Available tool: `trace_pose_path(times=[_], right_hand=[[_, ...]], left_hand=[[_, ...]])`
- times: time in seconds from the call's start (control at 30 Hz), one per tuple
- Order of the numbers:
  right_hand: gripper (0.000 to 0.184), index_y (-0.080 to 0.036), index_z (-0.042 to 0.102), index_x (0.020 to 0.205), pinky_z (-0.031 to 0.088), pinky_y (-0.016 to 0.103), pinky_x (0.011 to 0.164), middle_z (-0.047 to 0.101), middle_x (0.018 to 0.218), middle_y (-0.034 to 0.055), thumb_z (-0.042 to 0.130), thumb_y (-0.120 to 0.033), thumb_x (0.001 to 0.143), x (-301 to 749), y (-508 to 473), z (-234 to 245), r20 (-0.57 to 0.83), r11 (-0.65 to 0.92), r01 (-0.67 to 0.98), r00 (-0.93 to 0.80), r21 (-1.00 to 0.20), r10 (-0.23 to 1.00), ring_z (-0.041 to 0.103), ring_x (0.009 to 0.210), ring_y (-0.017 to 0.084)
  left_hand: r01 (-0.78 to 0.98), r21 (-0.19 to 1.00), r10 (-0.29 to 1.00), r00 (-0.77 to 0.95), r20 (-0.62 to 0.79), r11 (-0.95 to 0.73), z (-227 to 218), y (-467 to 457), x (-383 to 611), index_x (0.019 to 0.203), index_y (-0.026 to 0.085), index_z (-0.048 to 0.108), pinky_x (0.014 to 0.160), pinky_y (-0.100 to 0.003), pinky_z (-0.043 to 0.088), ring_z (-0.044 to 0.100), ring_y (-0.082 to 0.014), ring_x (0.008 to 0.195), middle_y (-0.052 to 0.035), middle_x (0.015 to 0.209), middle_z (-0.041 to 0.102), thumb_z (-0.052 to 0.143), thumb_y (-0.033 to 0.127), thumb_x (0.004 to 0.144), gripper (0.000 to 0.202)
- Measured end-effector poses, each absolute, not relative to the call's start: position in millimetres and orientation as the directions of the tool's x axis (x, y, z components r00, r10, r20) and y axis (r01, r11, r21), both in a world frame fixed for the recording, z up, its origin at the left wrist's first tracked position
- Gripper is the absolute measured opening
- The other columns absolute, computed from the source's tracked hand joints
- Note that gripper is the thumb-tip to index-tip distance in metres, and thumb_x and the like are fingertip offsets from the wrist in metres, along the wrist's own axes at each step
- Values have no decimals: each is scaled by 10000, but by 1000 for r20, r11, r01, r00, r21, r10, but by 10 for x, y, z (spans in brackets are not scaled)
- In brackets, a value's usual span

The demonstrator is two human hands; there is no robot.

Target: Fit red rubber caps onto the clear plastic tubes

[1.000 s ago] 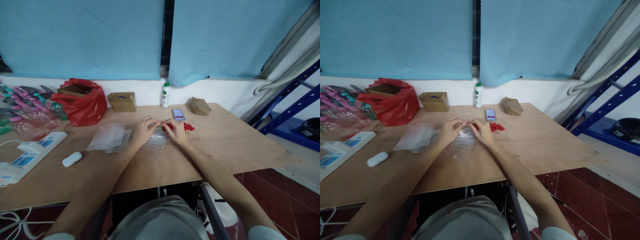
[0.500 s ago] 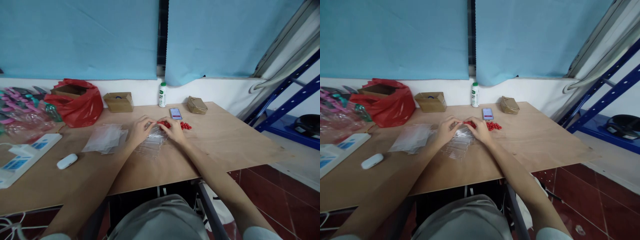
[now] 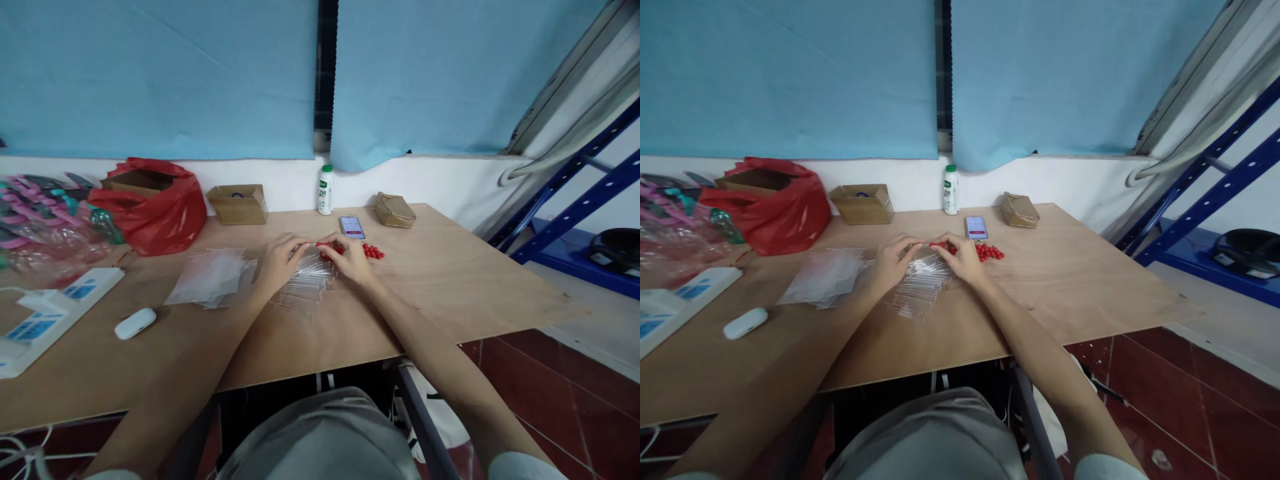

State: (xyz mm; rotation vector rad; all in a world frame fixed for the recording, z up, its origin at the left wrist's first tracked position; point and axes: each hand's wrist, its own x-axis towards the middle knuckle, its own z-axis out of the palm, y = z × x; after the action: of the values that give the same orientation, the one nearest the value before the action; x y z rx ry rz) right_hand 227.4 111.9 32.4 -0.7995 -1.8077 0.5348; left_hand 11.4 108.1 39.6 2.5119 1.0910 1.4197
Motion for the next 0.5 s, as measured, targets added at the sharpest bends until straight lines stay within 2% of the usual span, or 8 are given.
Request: trace_pose_path(times=[0.27,0.5], right_hand=[[301,-173,755,1010,540,296,713,747,838,56,688,-459,941,2248,1138,286,593,637,221,-234,-739,770,677,743,180],[287,-182,768,984,554,311,749,775,928,77,668,-450,957,2191,1074,351,628,675,273,-248,-686,738,710,806,200]], left_hand=[[514,417,623,336,706,-749,374,1153,63,1058,234,777,868,-370,514,659,-215,958,-60,983,755,586,326,1016,216],[495,402,604,364,709,-770,433,1175,-4,1023,236,781,836,-361,514,662,-209,929,-50,950,754,609,333,1002,198]])
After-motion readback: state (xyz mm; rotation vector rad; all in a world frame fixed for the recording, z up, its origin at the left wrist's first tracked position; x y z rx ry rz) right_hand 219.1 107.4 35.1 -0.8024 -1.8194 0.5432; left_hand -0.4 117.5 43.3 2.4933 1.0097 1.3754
